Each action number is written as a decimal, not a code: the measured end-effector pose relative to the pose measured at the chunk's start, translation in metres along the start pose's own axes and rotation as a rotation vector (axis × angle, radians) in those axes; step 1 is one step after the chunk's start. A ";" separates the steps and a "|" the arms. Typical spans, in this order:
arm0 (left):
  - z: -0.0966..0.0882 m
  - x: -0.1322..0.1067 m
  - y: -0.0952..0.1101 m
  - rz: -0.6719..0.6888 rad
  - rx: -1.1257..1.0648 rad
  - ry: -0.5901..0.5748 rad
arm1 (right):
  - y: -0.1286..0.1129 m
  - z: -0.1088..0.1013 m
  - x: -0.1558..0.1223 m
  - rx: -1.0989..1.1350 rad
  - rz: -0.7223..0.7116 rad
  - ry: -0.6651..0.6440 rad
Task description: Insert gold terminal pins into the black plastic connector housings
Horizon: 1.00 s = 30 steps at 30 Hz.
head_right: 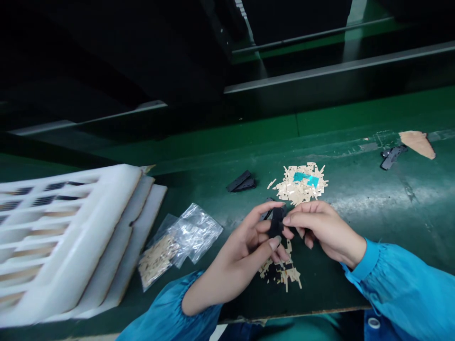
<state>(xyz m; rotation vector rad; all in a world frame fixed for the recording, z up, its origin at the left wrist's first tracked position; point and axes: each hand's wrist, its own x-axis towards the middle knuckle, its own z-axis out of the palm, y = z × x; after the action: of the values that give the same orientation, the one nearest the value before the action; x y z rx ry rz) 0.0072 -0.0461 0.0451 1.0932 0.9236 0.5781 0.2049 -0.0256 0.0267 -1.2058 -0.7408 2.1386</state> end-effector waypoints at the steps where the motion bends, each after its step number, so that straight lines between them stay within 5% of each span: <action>1: 0.000 0.000 -0.001 0.004 -0.002 0.000 | 0.000 0.000 0.000 0.020 0.017 -0.012; 30: 0.005 -0.002 -0.001 0.032 -0.042 0.024 | 0.006 0.014 -0.006 -0.173 -0.250 0.231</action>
<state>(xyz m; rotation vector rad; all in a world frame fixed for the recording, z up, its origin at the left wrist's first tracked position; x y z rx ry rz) 0.0101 -0.0503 0.0454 1.0666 0.9120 0.6351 0.1941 -0.0364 0.0322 -1.3440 -0.9334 1.7280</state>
